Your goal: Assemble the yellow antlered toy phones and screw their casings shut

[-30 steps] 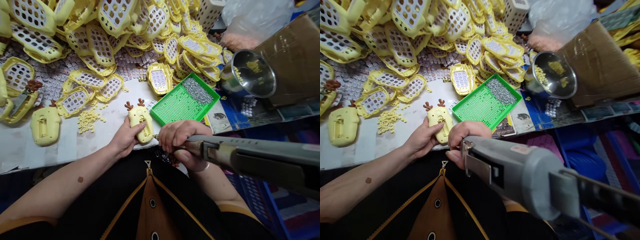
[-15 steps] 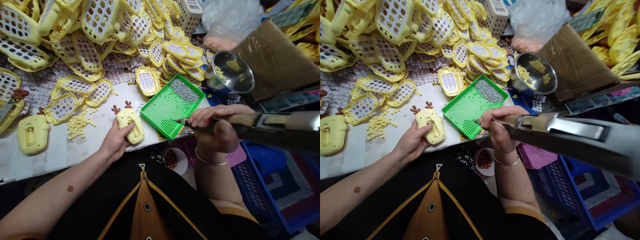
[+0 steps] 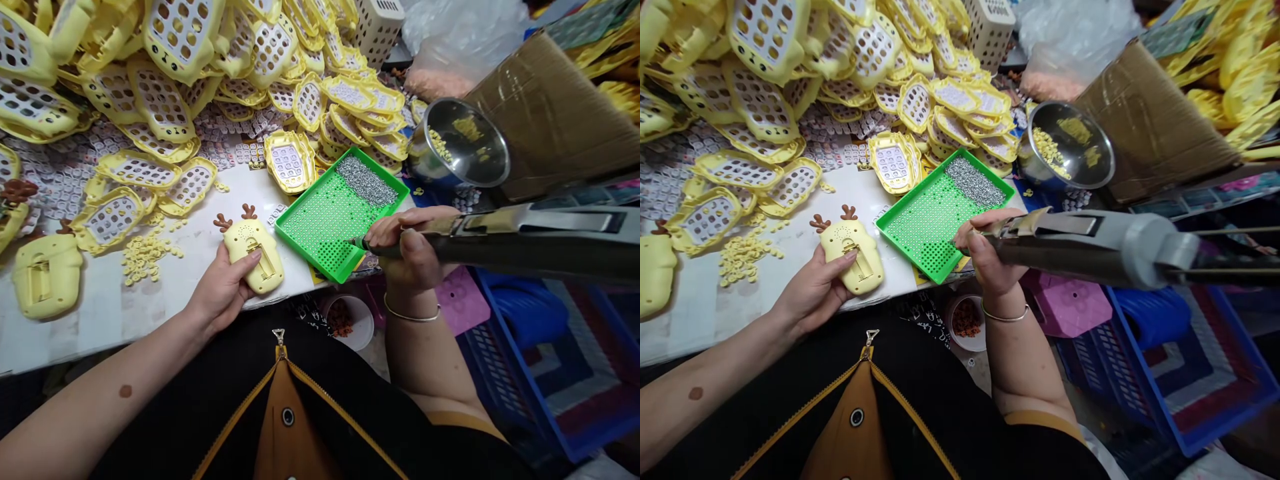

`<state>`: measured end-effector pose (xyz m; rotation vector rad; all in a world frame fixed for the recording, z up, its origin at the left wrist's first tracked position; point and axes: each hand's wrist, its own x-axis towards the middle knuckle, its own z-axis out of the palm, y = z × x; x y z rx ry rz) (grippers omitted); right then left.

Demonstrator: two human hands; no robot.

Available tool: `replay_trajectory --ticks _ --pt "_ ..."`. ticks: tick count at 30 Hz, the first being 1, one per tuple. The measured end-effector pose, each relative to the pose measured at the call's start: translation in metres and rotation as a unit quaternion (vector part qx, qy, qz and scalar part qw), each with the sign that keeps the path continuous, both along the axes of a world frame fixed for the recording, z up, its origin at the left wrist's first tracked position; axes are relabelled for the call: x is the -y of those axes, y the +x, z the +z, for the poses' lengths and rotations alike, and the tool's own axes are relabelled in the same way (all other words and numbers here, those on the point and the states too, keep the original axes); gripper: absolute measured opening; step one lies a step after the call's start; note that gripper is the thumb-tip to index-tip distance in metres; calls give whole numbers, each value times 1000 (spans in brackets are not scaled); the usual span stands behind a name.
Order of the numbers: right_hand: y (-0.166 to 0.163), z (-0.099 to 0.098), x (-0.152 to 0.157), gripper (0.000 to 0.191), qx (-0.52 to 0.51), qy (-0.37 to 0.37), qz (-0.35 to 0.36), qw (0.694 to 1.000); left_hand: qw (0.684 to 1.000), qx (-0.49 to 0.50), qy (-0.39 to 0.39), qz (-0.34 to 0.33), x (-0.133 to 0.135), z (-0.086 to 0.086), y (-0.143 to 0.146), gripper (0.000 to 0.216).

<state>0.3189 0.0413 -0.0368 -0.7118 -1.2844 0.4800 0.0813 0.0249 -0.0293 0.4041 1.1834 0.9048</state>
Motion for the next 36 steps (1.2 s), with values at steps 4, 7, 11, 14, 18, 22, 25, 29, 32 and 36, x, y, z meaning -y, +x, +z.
replay_trajectory --ticks 4,7,11,14,18,22,25,29,32,36 --pt "-2 9 6 11 -10 8 9 1000 999 31 3 14 -1 -1 -1 40" --pt "-17 26 20 10 -40 23 18 999 999 39 -1 19 -1 -1 1 38" --pt "-49 46 43 15 -63 -18 152 986 1000 16 14 15 3 -4 6 41" --pt "-71 48 51 19 -47 -44 270 961 1000 2 23 21 5 -7 7 42" --pt "-88 42 52 18 -54 -46 284 956 999 1 30 18 7 -10 7 42" --pt "-95 36 52 16 -61 -57 269 959 999 4 34 21 7 -10 7 42" --pt "-98 34 52 12 -34 -60 274 959 999 -6 35 21 7 -10 8 43" --pt "-103 38 51 8 20 -59 288 956 999 3 33 35 7 -10 9 45" --pt "-105 39 50 14 33 -76 292 953 998 23 33 47 7 -11 9 46" --pt "-104 33 48 10 -19 -105 290 951 999 19 32 32 7 -10 8 44"
